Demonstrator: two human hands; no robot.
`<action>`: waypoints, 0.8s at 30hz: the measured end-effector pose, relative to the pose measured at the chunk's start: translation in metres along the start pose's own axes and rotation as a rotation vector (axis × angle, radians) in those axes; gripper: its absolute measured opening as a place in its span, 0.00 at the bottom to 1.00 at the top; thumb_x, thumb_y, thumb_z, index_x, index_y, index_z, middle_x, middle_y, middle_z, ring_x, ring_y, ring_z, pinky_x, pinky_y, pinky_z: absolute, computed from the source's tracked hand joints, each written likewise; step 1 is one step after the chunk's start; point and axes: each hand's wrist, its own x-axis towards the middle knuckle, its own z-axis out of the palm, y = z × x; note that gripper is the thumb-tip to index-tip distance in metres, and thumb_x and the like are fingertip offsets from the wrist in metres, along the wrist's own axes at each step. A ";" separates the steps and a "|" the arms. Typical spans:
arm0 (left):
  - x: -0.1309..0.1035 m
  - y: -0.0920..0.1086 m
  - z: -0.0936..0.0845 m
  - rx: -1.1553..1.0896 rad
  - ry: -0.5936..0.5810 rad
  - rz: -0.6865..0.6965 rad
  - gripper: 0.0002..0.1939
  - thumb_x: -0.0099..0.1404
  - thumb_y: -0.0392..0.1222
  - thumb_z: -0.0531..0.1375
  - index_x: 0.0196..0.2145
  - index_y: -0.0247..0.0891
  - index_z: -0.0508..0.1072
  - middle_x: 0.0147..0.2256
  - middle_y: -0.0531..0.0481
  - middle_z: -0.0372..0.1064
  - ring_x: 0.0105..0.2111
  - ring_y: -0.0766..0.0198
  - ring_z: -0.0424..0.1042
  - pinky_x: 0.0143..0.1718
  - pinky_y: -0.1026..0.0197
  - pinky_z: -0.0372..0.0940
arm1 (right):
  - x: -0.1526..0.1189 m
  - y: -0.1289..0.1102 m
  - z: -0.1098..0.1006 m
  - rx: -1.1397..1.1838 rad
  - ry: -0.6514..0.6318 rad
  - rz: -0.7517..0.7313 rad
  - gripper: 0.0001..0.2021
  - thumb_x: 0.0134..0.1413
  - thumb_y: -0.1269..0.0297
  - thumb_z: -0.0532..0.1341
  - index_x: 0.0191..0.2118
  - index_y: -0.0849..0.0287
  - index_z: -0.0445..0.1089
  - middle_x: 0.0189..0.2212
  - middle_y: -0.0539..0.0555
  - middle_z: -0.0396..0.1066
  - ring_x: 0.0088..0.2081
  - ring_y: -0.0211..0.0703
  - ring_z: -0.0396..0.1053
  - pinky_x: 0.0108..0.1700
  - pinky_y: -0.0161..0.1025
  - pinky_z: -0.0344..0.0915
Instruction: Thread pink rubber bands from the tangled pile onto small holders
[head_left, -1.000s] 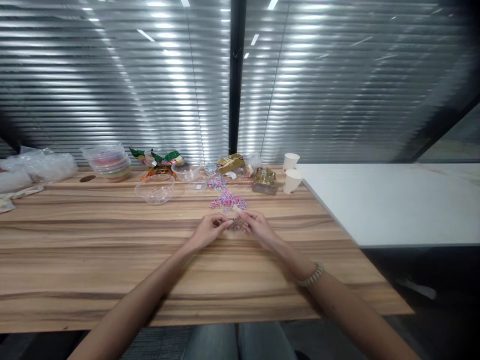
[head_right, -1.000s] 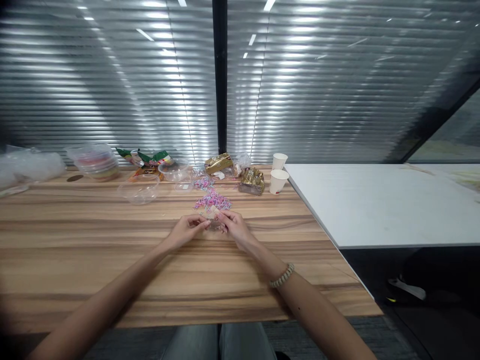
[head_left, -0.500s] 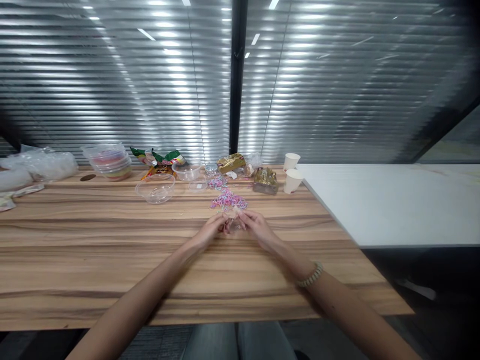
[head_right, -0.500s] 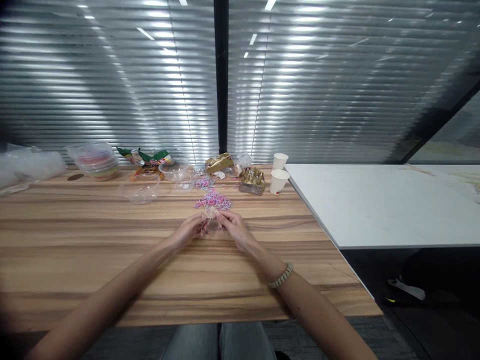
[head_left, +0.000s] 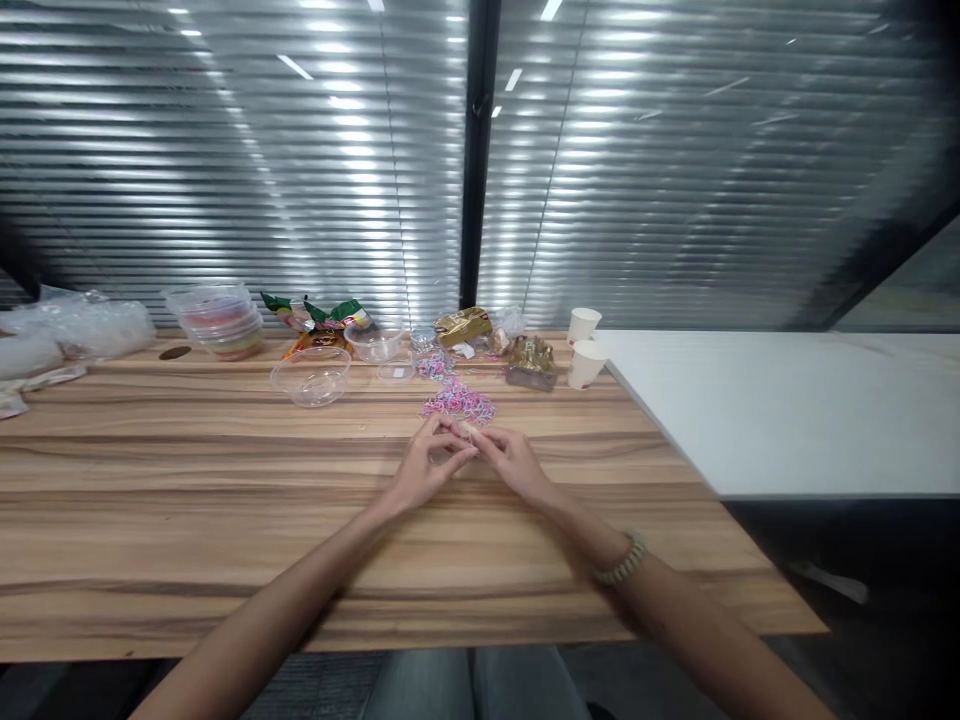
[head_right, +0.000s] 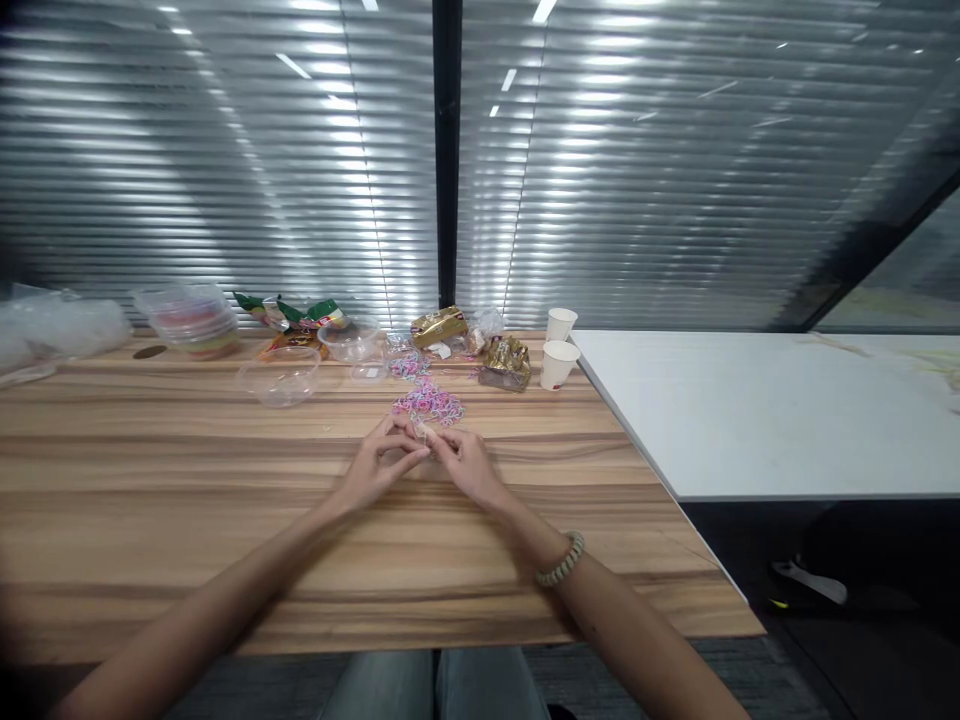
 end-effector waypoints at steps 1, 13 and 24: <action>-0.001 0.000 0.000 0.031 -0.032 0.048 0.09 0.58 0.44 0.57 0.30 0.39 0.75 0.37 0.46 0.64 0.40 0.61 0.62 0.44 0.59 0.57 | 0.000 -0.001 0.002 0.108 0.017 0.051 0.18 0.50 0.49 0.54 0.25 0.60 0.66 0.19 0.49 0.58 0.24 0.36 0.54 0.28 0.32 0.51; 0.005 -0.024 -0.005 -0.414 -0.113 -0.296 0.14 0.60 0.47 0.52 0.24 0.35 0.68 0.24 0.52 0.63 0.28 0.66 0.62 0.35 0.63 0.57 | -0.002 -0.009 0.001 0.235 -0.163 -0.030 0.15 0.53 0.51 0.54 0.29 0.58 0.67 0.23 0.50 0.62 0.29 0.37 0.57 0.38 0.36 0.54; 0.004 -0.014 -0.002 -0.336 0.011 -0.272 0.13 0.56 0.47 0.58 0.35 0.37 0.74 0.37 0.47 0.71 0.39 0.61 0.66 0.42 0.61 0.57 | -0.001 -0.004 -0.009 -0.620 0.029 -0.299 0.13 0.57 0.61 0.51 0.34 0.58 0.72 0.30 0.56 0.70 0.35 0.43 0.60 0.43 0.41 0.50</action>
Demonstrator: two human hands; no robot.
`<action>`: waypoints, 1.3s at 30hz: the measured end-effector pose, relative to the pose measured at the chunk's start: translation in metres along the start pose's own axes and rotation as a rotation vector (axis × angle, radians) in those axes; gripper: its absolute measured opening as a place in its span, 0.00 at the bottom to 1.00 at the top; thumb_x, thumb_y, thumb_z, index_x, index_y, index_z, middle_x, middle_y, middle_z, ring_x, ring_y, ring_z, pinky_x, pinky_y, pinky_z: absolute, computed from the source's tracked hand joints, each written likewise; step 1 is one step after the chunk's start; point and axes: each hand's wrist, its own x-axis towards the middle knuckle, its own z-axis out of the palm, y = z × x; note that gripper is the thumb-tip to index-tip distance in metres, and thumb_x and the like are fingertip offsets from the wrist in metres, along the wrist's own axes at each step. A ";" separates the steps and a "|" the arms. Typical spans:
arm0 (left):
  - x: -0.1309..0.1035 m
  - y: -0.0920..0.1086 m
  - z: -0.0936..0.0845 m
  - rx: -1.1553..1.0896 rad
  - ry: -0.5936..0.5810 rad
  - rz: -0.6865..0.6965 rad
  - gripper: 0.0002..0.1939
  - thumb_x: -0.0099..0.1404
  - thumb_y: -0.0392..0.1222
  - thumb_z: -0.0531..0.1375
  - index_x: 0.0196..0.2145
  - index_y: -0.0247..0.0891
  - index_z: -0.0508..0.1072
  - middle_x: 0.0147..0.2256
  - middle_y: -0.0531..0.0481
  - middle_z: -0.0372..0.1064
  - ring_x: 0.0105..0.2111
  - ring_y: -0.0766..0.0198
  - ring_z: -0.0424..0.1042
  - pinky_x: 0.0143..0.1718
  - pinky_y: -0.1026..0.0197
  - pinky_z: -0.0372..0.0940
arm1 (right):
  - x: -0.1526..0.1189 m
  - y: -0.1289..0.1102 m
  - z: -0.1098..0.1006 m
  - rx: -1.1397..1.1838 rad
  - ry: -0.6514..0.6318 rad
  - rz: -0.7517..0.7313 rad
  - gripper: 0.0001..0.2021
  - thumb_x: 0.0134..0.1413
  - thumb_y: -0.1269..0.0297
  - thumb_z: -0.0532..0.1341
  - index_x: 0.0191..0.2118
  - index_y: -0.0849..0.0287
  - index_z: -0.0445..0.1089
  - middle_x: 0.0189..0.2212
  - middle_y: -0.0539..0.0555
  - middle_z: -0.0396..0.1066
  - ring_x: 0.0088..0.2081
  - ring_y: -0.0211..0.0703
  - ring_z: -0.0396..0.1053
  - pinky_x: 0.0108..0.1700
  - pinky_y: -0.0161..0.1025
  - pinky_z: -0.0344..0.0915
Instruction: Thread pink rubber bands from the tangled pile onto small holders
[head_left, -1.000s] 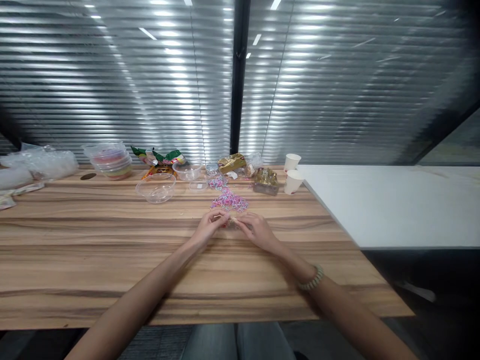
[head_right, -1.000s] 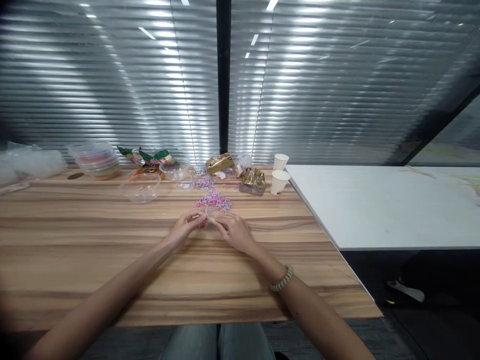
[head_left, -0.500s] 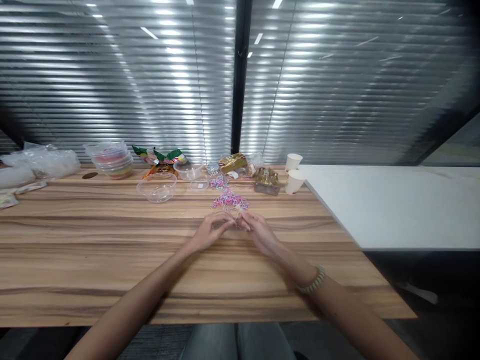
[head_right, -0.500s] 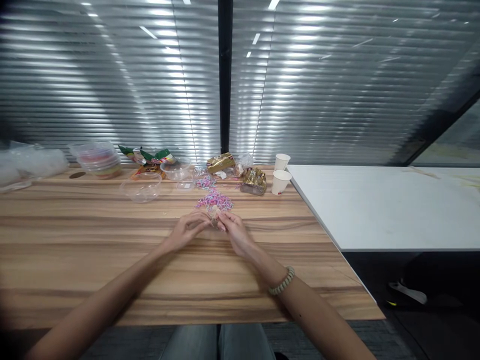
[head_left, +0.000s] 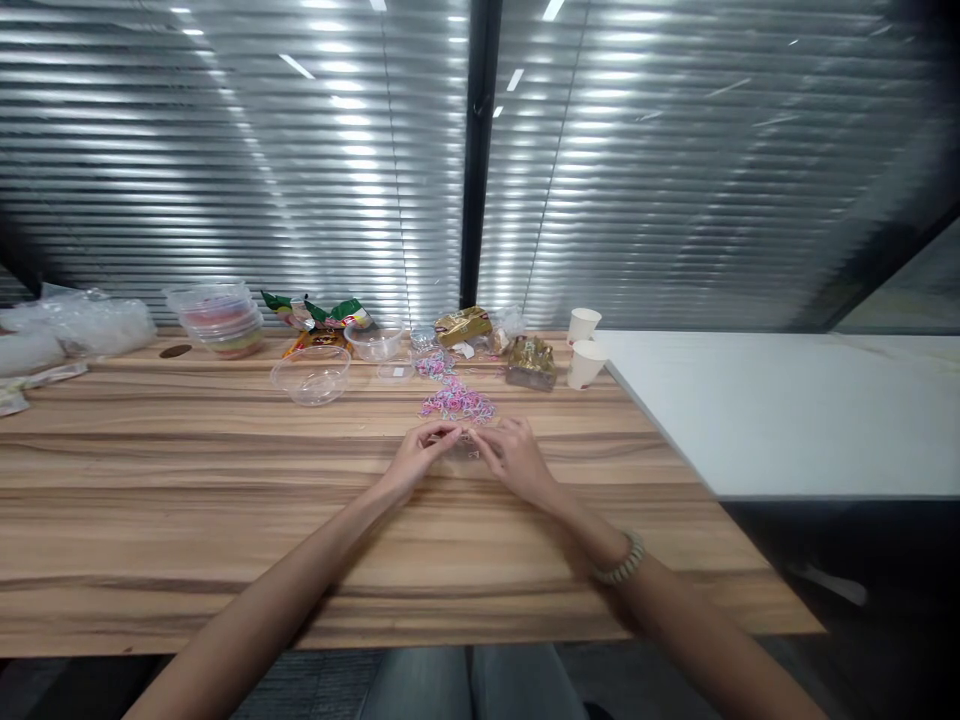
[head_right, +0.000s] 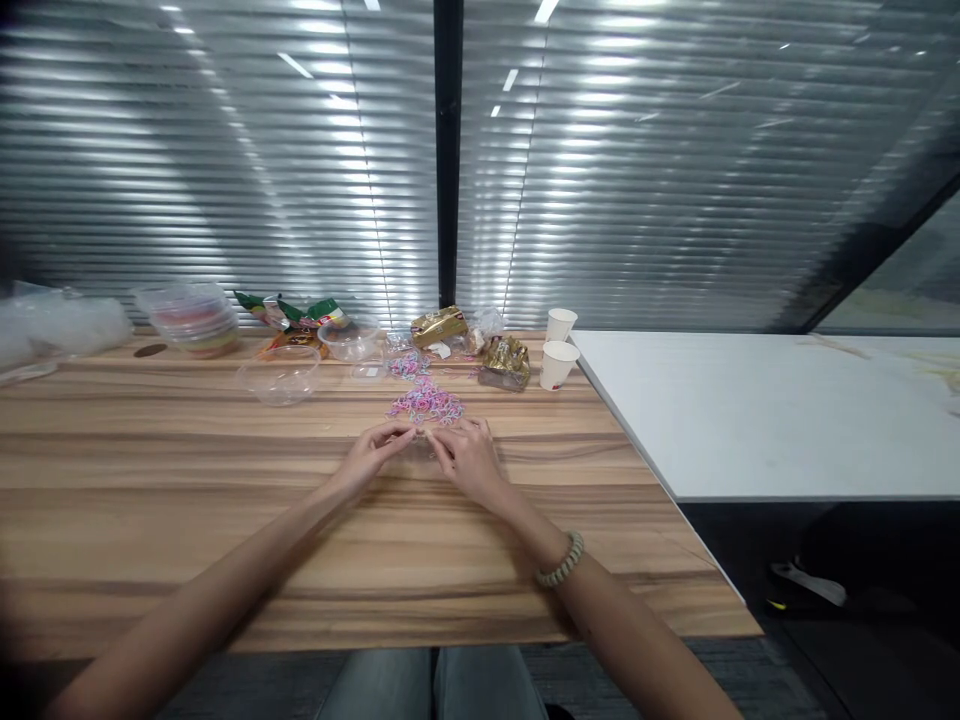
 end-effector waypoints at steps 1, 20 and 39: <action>-0.001 0.003 0.000 0.064 -0.017 0.055 0.13 0.57 0.46 0.58 0.37 0.38 0.74 0.39 0.46 0.70 0.41 0.60 0.65 0.44 0.60 0.57 | 0.000 -0.001 0.001 0.035 0.015 0.048 0.14 0.58 0.61 0.50 0.34 0.58 0.71 0.29 0.56 0.70 0.34 0.42 0.61 0.42 0.40 0.52; -0.005 0.018 -0.012 0.494 -0.102 0.567 0.05 0.59 0.35 0.56 0.32 0.37 0.71 0.31 0.48 0.70 0.36 0.63 0.67 0.43 0.58 0.58 | 0.002 -0.026 0.009 1.221 0.009 0.503 0.16 0.44 0.52 0.61 0.24 0.61 0.63 0.18 0.45 0.51 0.23 0.32 0.47 0.30 0.33 0.47; 0.004 0.007 -0.007 0.053 -0.097 0.014 0.11 0.58 0.46 0.56 0.28 0.35 0.70 0.26 0.52 0.64 0.28 0.68 0.62 0.31 0.66 0.55 | 0.004 -0.008 0.008 0.924 0.047 0.307 0.16 0.52 0.53 0.55 0.25 0.61 0.65 0.19 0.48 0.57 0.25 0.34 0.55 0.30 0.33 0.53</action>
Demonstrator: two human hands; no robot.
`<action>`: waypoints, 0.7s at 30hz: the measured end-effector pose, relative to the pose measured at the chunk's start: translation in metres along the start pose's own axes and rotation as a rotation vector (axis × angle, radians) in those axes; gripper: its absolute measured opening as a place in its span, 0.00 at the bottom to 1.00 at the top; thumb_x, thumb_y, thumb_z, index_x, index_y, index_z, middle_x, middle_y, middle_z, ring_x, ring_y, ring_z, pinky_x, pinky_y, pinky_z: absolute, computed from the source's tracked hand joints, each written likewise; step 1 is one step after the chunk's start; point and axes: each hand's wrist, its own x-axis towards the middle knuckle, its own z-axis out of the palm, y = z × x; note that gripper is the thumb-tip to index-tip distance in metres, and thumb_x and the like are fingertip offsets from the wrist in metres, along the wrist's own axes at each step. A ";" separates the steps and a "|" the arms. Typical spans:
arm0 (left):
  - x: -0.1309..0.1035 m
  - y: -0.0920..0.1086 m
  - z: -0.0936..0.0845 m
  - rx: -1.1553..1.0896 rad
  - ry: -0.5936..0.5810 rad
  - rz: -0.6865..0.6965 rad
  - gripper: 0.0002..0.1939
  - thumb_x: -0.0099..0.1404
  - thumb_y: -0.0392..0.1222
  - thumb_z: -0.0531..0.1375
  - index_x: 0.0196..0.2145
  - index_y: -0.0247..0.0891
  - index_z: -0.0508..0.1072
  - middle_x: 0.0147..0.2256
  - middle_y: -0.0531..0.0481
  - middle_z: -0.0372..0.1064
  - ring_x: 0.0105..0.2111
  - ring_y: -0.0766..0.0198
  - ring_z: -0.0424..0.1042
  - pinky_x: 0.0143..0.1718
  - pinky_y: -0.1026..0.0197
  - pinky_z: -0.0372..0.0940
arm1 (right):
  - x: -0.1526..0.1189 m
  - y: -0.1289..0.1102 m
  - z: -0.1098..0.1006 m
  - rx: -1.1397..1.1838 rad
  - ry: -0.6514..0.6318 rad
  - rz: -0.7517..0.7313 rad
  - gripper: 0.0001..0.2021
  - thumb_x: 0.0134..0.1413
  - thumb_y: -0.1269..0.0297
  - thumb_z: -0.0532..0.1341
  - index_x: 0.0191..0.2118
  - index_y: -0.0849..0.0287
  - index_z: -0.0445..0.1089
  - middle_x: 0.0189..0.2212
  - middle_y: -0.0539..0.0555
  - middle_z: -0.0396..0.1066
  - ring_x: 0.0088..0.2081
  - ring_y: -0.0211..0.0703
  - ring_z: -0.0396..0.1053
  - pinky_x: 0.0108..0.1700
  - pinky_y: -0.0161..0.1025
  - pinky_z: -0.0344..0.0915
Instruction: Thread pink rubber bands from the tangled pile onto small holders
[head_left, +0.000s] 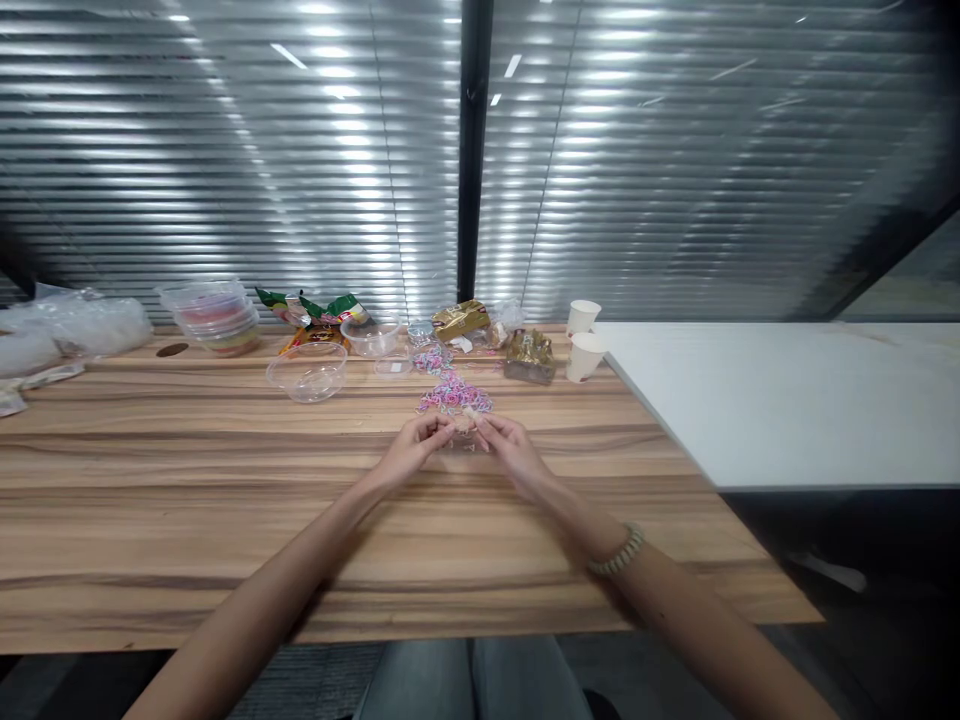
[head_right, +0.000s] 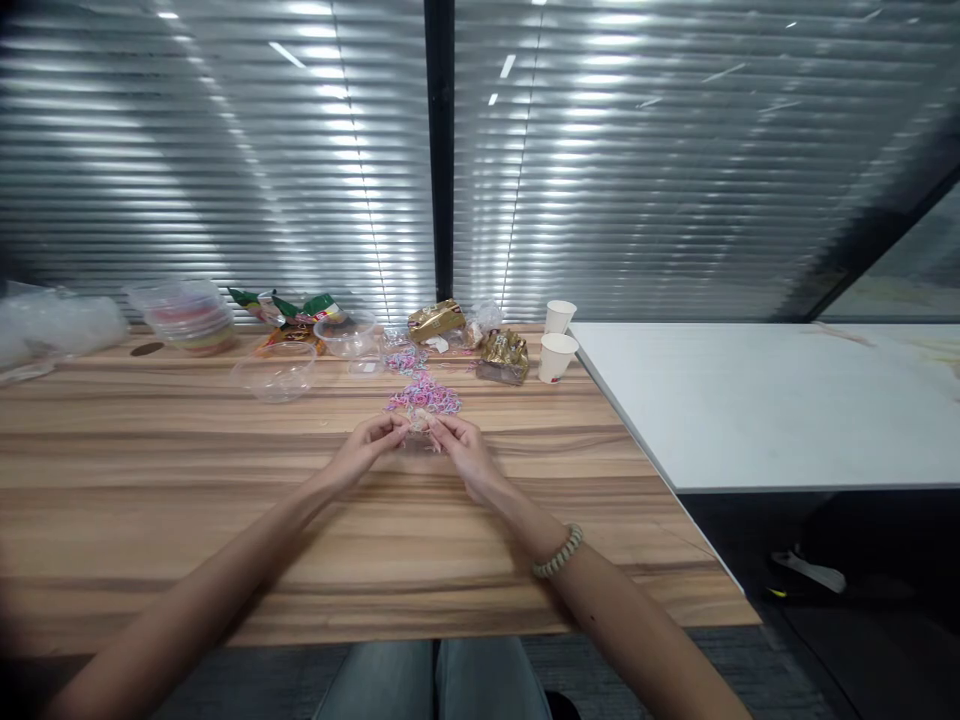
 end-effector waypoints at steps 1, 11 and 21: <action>0.001 -0.001 0.000 -0.070 0.019 -0.042 0.11 0.57 0.46 0.57 0.28 0.34 0.69 0.25 0.53 0.63 0.26 0.69 0.61 0.29 0.66 0.55 | 0.000 -0.001 -0.002 -0.102 -0.035 -0.045 0.15 0.53 0.54 0.54 0.27 0.61 0.67 0.21 0.49 0.61 0.26 0.35 0.58 0.31 0.33 0.54; 0.000 -0.003 0.005 -0.548 0.223 -0.103 0.15 0.49 0.40 0.65 0.34 0.34 0.67 0.26 0.54 0.65 0.27 0.72 0.64 0.35 0.67 0.58 | 0.001 0.002 -0.014 -0.771 -0.132 -0.376 0.11 0.56 0.65 0.52 0.37 0.57 0.71 0.32 0.54 0.71 0.37 0.43 0.61 0.43 0.43 0.55; 0.001 0.000 0.006 -0.687 0.291 -0.008 0.14 0.51 0.37 0.63 0.36 0.38 0.66 0.29 0.54 0.63 0.28 0.73 0.63 0.31 0.69 0.58 | -0.001 -0.004 0.000 -0.147 -0.059 -0.015 0.14 0.52 0.54 0.54 0.32 0.59 0.69 0.25 0.51 0.65 0.27 0.37 0.59 0.32 0.35 0.55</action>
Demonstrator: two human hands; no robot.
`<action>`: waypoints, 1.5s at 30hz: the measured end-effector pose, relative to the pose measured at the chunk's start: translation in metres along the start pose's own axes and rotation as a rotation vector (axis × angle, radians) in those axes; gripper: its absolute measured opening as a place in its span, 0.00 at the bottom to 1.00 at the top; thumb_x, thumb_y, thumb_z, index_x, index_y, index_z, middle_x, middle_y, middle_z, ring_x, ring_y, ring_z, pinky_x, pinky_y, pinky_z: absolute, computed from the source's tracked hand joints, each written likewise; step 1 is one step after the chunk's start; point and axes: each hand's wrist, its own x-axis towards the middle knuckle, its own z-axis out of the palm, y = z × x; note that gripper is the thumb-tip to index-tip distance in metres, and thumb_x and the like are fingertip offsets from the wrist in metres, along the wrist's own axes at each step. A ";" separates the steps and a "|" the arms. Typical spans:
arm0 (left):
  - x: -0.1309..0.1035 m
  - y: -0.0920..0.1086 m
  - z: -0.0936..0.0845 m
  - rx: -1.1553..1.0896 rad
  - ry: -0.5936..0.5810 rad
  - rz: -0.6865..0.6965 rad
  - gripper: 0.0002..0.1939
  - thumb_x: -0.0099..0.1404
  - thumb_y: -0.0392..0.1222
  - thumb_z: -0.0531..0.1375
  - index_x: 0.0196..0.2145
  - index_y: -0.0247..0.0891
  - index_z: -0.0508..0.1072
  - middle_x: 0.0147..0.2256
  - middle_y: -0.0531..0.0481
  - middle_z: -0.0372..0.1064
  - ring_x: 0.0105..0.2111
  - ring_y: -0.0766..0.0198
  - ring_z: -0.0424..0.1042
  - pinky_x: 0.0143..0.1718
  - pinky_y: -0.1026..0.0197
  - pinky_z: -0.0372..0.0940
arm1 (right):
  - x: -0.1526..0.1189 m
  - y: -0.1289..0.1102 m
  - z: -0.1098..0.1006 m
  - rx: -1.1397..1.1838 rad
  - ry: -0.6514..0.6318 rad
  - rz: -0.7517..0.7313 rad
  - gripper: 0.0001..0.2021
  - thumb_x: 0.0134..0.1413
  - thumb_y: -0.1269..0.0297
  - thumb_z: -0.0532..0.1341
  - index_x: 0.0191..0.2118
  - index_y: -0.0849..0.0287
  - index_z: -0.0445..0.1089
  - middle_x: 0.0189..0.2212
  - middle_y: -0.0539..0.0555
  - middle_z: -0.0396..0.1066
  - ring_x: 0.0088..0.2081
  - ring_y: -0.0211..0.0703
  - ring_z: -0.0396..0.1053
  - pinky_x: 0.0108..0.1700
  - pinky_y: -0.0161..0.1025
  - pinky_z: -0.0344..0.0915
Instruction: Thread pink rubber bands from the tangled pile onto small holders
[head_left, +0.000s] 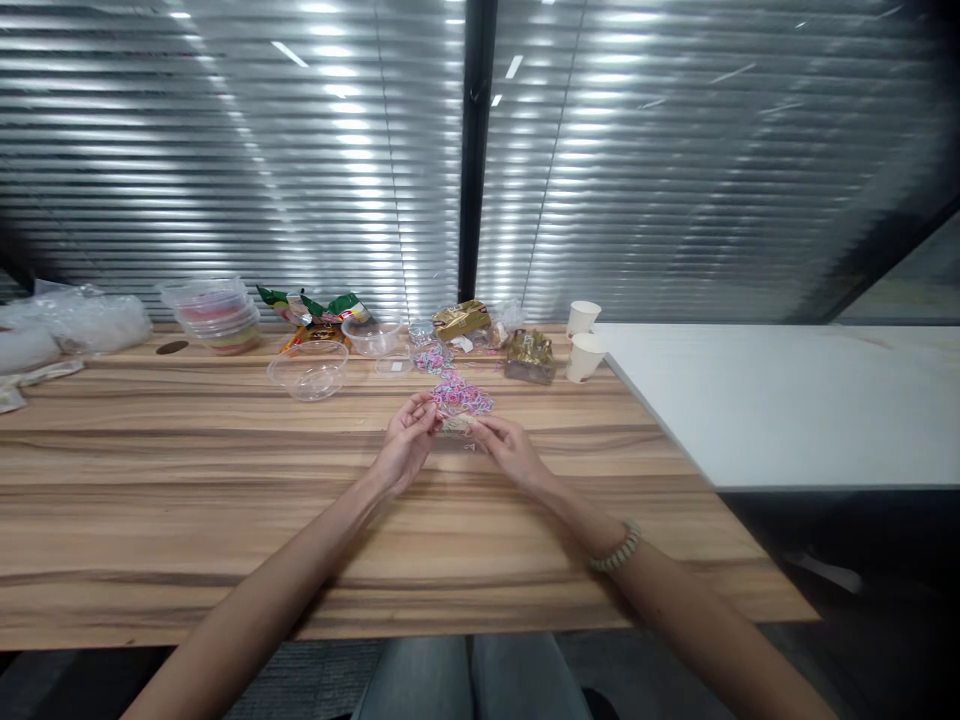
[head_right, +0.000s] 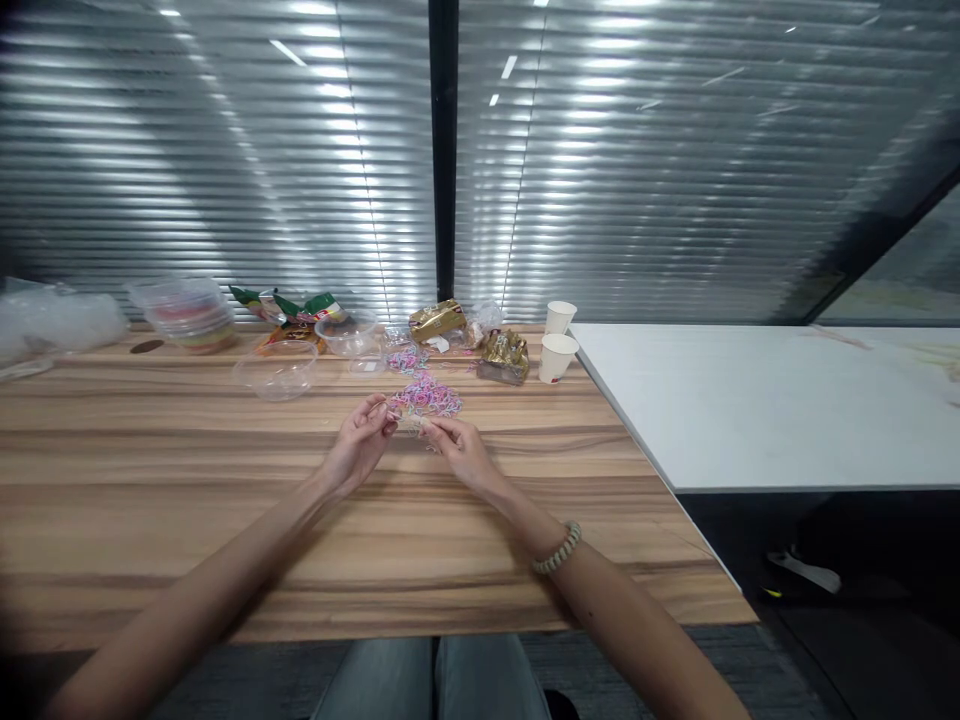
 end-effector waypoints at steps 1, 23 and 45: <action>0.000 0.000 0.000 0.005 -0.016 0.014 0.12 0.51 0.38 0.63 0.34 0.38 0.65 0.29 0.55 0.63 0.28 0.73 0.63 0.32 0.69 0.58 | 0.000 0.001 0.002 0.089 0.015 0.036 0.15 0.51 0.52 0.55 0.29 0.60 0.67 0.22 0.50 0.61 0.25 0.35 0.56 0.30 0.34 0.54; -0.003 0.003 -0.001 0.273 -0.067 -0.199 0.14 0.52 0.42 0.62 0.32 0.39 0.59 0.23 0.58 0.61 0.19 0.75 0.60 0.19 0.73 0.50 | -0.002 0.003 -0.001 -0.094 -0.112 -0.037 0.16 0.52 0.52 0.54 0.33 0.59 0.71 0.28 0.52 0.67 0.30 0.38 0.60 0.35 0.35 0.55; 0.006 -0.001 -0.014 0.566 -0.167 0.127 0.31 0.52 0.41 0.62 0.53 0.42 0.57 0.45 0.44 0.60 0.34 0.67 0.69 0.35 0.65 0.64 | 0.000 0.007 -0.001 0.009 -0.049 0.029 0.17 0.52 0.51 0.54 0.35 0.60 0.71 0.25 0.51 0.64 0.26 0.35 0.58 0.29 0.33 0.54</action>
